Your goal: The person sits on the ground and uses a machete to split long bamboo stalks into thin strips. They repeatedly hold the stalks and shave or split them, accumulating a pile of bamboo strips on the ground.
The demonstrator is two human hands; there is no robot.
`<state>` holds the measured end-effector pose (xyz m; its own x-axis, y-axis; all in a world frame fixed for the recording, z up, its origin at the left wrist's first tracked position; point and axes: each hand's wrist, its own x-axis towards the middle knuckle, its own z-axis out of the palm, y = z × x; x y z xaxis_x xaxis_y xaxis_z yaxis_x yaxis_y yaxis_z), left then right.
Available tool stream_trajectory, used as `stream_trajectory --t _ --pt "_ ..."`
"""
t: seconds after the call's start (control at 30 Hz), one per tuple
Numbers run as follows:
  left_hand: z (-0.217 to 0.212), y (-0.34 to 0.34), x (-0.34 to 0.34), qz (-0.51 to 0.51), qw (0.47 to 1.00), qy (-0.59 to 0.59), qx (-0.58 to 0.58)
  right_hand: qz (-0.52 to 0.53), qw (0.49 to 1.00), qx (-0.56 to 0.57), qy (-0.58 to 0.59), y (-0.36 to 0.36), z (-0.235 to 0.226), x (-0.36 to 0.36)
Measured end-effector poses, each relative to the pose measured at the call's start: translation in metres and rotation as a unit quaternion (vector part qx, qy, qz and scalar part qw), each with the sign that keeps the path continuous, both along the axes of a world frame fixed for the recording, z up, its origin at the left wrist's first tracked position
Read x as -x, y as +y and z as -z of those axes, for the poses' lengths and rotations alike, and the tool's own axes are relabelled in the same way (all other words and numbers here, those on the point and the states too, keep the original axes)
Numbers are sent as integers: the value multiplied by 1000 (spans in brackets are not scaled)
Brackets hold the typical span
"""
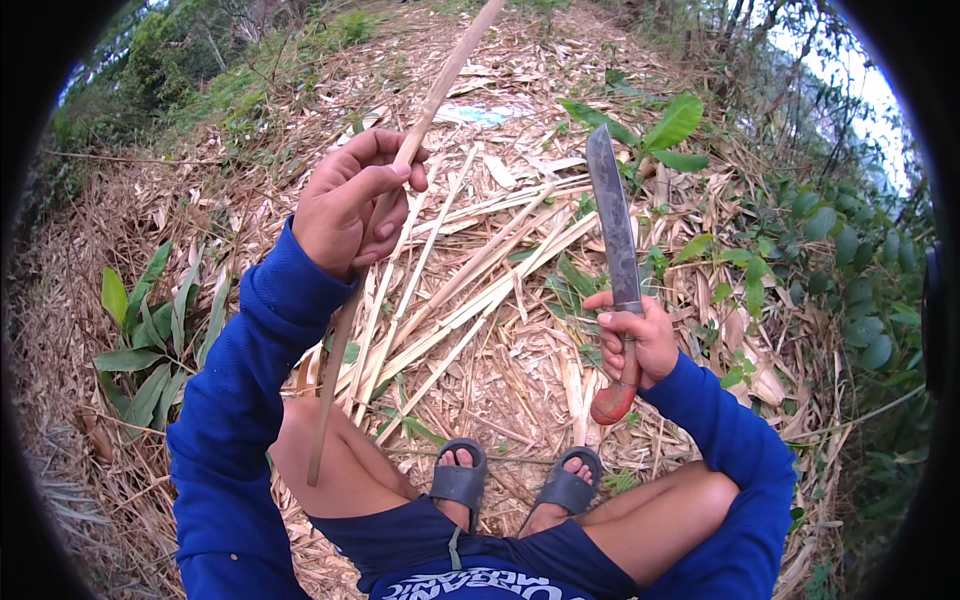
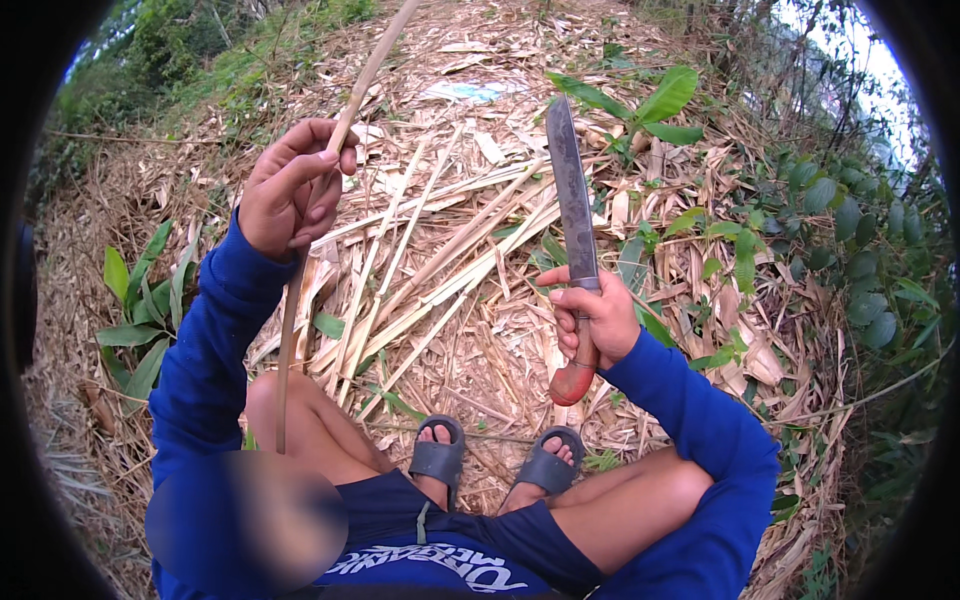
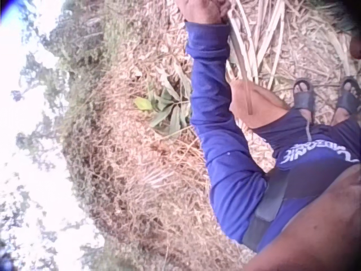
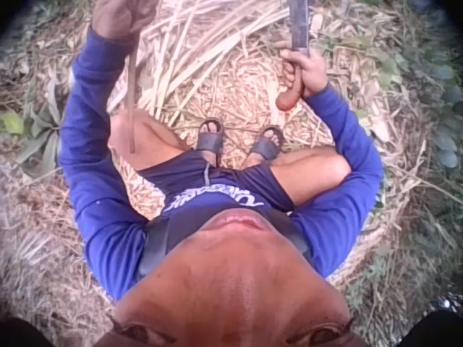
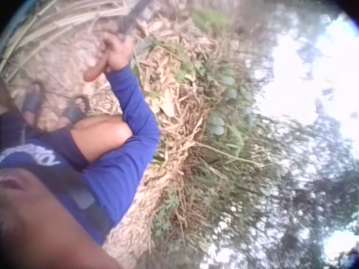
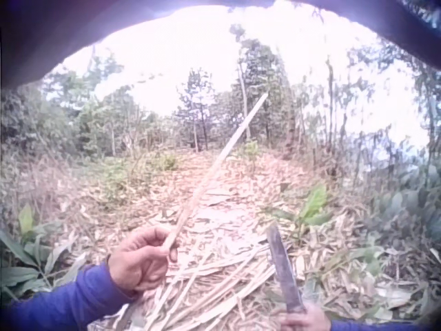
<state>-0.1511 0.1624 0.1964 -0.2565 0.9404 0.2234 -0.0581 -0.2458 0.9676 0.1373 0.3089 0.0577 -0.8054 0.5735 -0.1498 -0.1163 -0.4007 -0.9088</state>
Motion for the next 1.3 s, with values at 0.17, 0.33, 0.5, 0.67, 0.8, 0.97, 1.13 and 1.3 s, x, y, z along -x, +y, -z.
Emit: stream_trajectory --t 0.17,0.33,0.5,0.67,0.8,0.97,1.13,1.3 --pt "45 -44 -57 -23 976 -115 182 53 893 -438 -92 5 4 -17" --pt "94 -69 -103 -24 969 -131 206 15 706 -703 -86 -35 -17 -1" --pt "117 -75 -119 -16 965 -186 186 -24 658 -748 -84 -55 -16 11" --pt "113 -73 -127 -29 951 -241 190 -5 646 -758 -91 -46 -20 20" --pt "117 -69 -120 -8 953 -234 195 -15 652 -748 -127 -41 -19 25" --pt "127 -67 -110 24 952 -236 192 -49 651 -751 -101 -46 -18 33" --pt "123 -75 -110 3 944 -276 183 -43 635 -764 -109 -48 -24 37" --pt "116 -73 -109 0 946 -265 187 1 628 -769 -115 -42 -23 42"
